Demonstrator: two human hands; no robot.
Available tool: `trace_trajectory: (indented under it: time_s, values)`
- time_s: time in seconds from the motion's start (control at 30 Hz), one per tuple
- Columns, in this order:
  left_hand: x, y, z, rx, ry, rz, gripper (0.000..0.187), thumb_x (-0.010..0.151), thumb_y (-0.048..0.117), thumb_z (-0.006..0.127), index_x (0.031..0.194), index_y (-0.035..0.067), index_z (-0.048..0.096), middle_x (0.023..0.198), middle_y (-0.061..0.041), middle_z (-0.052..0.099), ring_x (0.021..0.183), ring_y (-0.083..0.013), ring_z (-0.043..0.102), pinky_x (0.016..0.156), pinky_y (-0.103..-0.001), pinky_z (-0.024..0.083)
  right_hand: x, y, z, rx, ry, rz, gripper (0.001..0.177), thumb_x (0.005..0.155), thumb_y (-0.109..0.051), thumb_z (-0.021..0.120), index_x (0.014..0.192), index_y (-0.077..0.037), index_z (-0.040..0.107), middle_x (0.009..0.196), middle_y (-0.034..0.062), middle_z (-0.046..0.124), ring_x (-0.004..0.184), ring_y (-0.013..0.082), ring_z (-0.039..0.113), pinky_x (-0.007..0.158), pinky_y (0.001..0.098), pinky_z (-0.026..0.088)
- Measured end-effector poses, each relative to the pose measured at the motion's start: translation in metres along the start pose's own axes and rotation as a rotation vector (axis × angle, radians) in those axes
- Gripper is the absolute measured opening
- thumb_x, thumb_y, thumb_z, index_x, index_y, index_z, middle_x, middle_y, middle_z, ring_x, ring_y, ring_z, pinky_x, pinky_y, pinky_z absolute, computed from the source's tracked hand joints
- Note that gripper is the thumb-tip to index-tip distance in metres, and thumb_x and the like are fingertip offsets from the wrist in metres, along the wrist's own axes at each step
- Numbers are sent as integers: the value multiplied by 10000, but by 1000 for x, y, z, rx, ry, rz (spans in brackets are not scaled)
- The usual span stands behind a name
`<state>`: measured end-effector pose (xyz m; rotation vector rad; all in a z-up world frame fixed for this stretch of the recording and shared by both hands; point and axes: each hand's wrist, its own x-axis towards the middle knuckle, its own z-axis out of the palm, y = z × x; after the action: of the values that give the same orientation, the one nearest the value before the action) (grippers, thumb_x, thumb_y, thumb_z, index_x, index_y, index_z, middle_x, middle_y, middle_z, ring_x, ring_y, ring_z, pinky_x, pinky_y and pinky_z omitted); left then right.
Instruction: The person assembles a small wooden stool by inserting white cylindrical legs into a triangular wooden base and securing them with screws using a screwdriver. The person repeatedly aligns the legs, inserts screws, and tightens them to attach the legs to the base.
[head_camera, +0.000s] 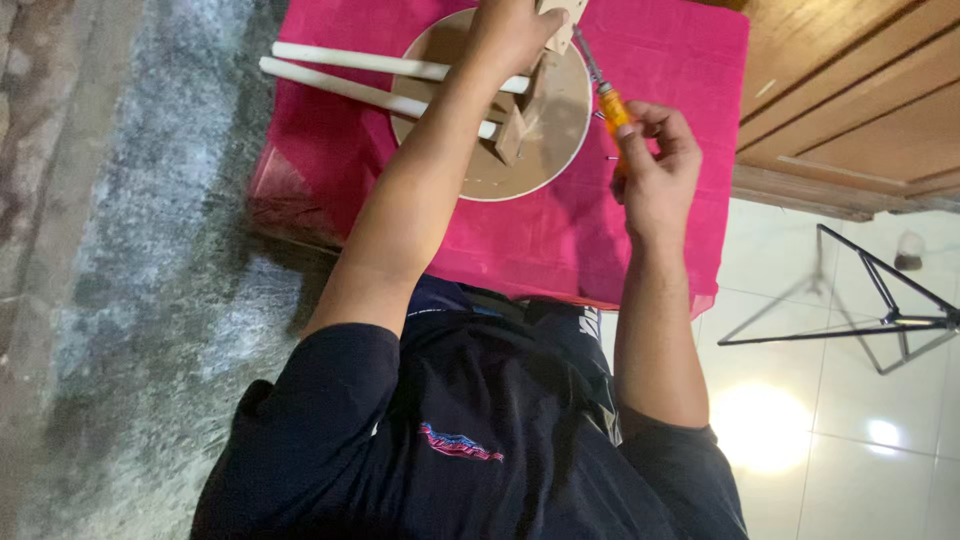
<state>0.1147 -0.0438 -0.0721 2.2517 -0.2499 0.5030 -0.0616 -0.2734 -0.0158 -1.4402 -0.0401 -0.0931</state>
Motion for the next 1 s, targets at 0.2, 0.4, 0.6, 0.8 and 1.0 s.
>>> trace_trajectory:
  time_s: [0.2, 0.4, 0.6, 0.8, 1.0]
  values:
    - [35, -46, 63, 131, 53, -73, 264, 792, 227, 794, 974, 46, 731, 912, -190, 750, 868, -359, 732, 750, -450, 560, -10, 21, -10, 3, 29, 64, 155, 991, -59, 664, 1144, -37, 659, 940, 12, 620, 483, 59, 493, 385, 230, 349]
    - [31, -53, 63, 155, -123, -244, 205, 729, 178, 770, 879, 53, 706, 861, -132, 755, 834, -310, 740, 755, -424, 577, -5, 48, -21, -35, 68, 103, 136, 1000, -73, 653, 1132, -42, 662, 906, 19, 623, 497, 56, 511, 404, 222, 376]
    - [20, -30, 17, 101, 40, -260, 261, 866, 292, 793, 920, 64, 678, 899, -96, 755, 875, -280, 727, 796, -430, 550, -12, 76, -13, -400, 14, -167, 201, 964, -46, 658, 1158, 5, 676, 1011, 44, 695, 897, 147, 659, 759, 285, 542]
    - [-31, -36, -41, 212, -346, -261, 317, 838, 113, 651, 1134, 148, 760, 1134, -55, 754, 1055, -228, 695, 903, -384, 526, -35, 81, -19, -619, -137, -153, 336, 854, -81, 746, 1185, -28, 721, 959, 93, 611, 910, 207, 615, 810, 348, 518]
    - [-39, -13, -56, 127, -620, -279, 474, 753, 158, 843, 1195, 98, 684, 1121, -88, 718, 1037, -244, 683, 885, -379, 544, -42, 72, -33, -358, -420, -124, 413, 804, -32, 708, 1216, -60, 724, 1022, 72, 582, 970, 208, 599, 886, 328, 510]
